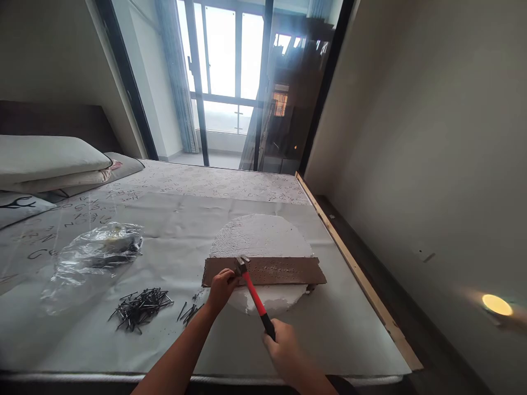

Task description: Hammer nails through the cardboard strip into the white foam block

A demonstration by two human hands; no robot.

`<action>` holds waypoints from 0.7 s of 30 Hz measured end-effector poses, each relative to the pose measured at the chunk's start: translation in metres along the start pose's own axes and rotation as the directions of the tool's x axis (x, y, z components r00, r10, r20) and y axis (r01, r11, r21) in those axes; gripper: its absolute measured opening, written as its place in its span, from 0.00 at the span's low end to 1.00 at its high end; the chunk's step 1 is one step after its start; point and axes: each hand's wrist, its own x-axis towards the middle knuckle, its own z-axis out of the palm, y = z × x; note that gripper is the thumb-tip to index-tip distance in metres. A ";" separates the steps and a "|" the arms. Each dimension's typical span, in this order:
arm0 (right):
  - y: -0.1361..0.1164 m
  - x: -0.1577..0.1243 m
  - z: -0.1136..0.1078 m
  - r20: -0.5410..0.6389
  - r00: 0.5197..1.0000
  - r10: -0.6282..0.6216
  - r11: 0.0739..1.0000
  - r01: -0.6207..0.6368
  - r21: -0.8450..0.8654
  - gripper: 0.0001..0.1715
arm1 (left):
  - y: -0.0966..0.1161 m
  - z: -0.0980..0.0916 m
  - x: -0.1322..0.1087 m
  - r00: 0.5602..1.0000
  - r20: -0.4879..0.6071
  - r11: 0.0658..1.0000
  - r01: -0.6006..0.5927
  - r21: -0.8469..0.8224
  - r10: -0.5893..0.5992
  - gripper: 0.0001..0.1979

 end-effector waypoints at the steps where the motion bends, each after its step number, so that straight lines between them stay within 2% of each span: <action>1: 0.001 0.000 0.001 0.014 1.000 0.017 1.000 -0.017 -0.011 0.09 | -0.001 0.001 0.000 1.000 0.011 1.000 -0.017 0.017 0.017 0.08; 5: -0.004 -0.007 -0.001 0.040 0.999 0.016 1.000 -0.017 0.021 0.09 | -0.003 0.002 -0.001 0.999 0.015 0.999 -0.052 0.012 0.052 0.08; 11: -0.010 -0.012 -0.005 0.031 0.999 -0.027 1.000 0.028 -0.001 0.11 | 0.000 -0.006 0.003 1.000 0.021 0.995 0.004 -0.104 -0.001 0.08; 14: 0.000 -0.002 0.005 0.021 1.000 0.015 0.999 -0.014 -0.030 0.09 | -0.001 -0.020 0.005 0.985 -0.122 0.978 0.096 -0.184 -0.119 0.12; 17: 0.008 0.008 0.014 0.042 0.996 0.083 0.993 -0.079 -0.083 0.05 | -0.002 -0.035 0.006 0.927 -0.289 0.957 0.178 -0.227 -0.241 0.14; 21: 0.009 0.010 0.013 0.017 0.998 0.055 0.996 -0.054 -0.068 0.07 | 0.001 -0.053 0.009 0.887 -0.355 0.950 0.236 -0.203 -0.296 0.14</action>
